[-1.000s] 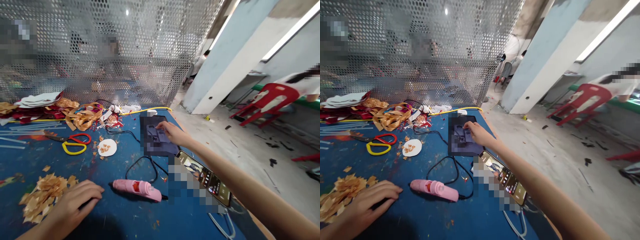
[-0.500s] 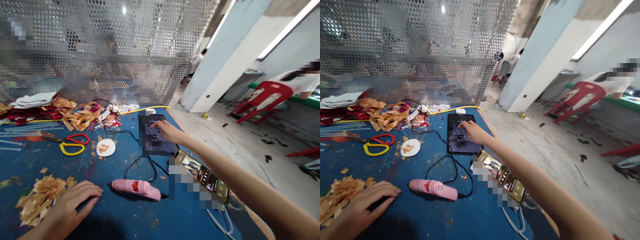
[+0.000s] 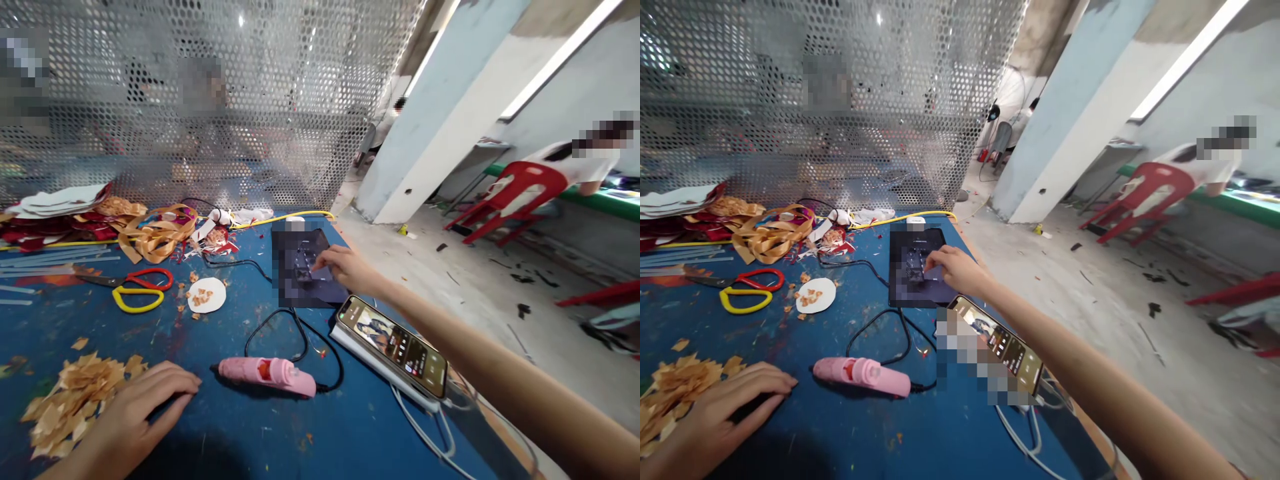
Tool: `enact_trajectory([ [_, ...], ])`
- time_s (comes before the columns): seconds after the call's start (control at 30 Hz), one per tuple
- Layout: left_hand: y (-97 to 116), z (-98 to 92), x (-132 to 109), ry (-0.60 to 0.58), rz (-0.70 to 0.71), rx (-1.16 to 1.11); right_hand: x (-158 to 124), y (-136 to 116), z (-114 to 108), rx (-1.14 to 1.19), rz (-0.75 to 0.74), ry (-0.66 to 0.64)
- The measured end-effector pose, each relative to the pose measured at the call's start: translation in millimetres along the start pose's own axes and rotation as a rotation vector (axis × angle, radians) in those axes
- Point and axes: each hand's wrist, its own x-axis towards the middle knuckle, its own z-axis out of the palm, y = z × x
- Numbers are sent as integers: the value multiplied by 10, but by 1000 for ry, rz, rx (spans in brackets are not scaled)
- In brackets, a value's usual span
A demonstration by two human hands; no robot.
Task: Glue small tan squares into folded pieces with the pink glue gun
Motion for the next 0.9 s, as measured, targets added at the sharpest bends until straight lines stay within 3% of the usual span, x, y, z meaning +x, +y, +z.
enact_trajectory([
  [0.13,-2,5,-13,-15,-14,2,100,103,-21,-39,76,64],
  [0.33,-6,15,-5,-37,-59,-42,218,208,-23,-70,92,23],
  [0.67,51,-17,56,-68,-46,-83,421,-96,77,-41,27,6],
  [0.83,74,-16,46,-108,-94,-118,323,-549,-67,13,23,195],
  [0.9,83,-20,48,-133,-101,-123,100,-822,-178,139,-17,407],
])
